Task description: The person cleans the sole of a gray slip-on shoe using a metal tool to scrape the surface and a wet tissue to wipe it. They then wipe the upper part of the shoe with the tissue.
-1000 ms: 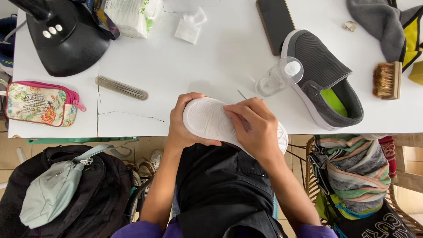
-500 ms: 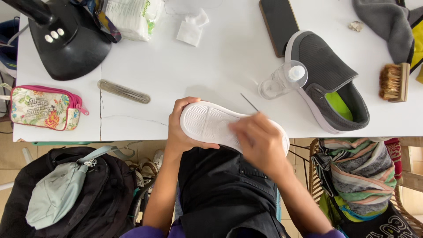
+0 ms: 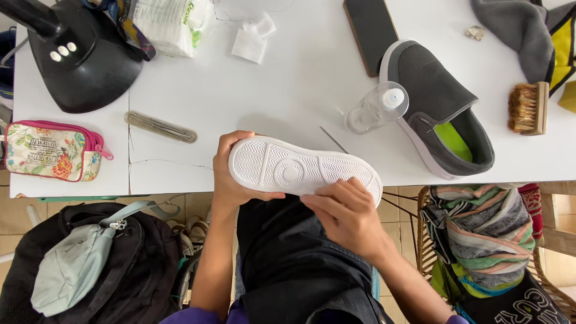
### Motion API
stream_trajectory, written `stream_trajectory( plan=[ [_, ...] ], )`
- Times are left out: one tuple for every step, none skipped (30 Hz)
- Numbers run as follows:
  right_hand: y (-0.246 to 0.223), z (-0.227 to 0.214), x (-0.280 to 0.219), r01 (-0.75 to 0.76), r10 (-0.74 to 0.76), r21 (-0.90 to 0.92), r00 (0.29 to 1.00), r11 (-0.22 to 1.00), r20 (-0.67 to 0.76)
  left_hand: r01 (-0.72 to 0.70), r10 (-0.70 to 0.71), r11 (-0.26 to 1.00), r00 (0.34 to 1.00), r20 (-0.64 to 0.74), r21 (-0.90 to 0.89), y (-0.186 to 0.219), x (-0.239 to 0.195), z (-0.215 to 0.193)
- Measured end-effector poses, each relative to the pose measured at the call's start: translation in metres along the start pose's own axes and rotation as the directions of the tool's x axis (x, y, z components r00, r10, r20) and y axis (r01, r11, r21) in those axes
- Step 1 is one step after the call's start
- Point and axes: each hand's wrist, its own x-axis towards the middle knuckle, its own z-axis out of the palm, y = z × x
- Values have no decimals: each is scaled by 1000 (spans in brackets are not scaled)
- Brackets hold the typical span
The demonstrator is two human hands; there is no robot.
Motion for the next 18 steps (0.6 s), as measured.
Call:
stream_trajectory(
  plan=[
    [10, -7, 6, 2, -2, 0, 1000, 1000, 1, -1, 1, 1000, 1000, -2, 0, -1, 1, 0],
    [17, -15, 10, -96, 95, -29, 995, 995, -25, -7, 8, 1000, 1000, -7, 9, -1, 1, 0],
    [25, -23, 14, -194, 191, -56, 980, 979, -54, -14, 14, 1000, 1000, -11, 18, -1, 0, 0],
    [28, -20, 18, -195, 192, -58, 980, 979, -54, -13, 13, 1000, 1000, -10, 16, -3, -1, 1],
    [31, -17, 22, -236, 230, -61, 970, 970, -80, -11, 11, 1000, 1000, -11, 1, -3, -2, 2],
    [35, -13, 28, -274, 267, -61, 958, 960, -109, -11, 11, 1000, 1000, -10, -10, -4, 0, 2],
    [29, -11, 19, -275, 267, -60, 957, 960, -112, -12, 12, 1000, 1000, -7, -9, -6, -2, -3],
    [24, -9, 12, -167, 165, -36, 984, 985, -65, -7, 6, 1000, 1000, -6, -2, -8, -3, -8],
    [19, -6, 4, -59, 59, -6, 998, 998, -21, -1, 1, 1000, 1000, -5, 4, -11, -4, -14],
    [14, -12, 3, -60, 60, -6, 998, 998, -19, 1, -1, 1000, 1000, -5, 4, -9, -3, -11],
    [10, -18, 2, -27, 26, 23, 999, 999, 20, -8, 8, 1000, 1000, 2, -3, -8, -3, -9],
    [6, -25, 2, 8, -11, 52, 998, 999, 55, -20, 20, 1000, 1000, 10, -11, -7, -1, -7],
    [18, -26, 10, 9, -12, 50, 998, 999, 54, -22, 23, 1000, 1000, 11, -12, -8, 2, -5],
    [27, -28, 13, -79, 79, 6, 997, 997, -4, -30, 30, 999, 1000, -1, 25, -6, 1, -4],
    [35, -30, 17, -170, 167, -33, 984, 985, -65, -38, 38, 997, 999, -12, 63, -5, -1, -3],
    [37, -23, 20, -166, 164, -30, 984, 986, -68, -42, 43, 997, 999, -11, 66, -6, -5, -6],
    [38, -16, 23, -219, 217, -8, 972, 976, -92, -40, 42, 996, 999, -16, 82, -6, -8, -9],
    [40, -10, 28, -271, 271, 13, 956, 962, -114, -38, 41, 995, 999, -21, 96, -7, -11, -12]
  ],
)
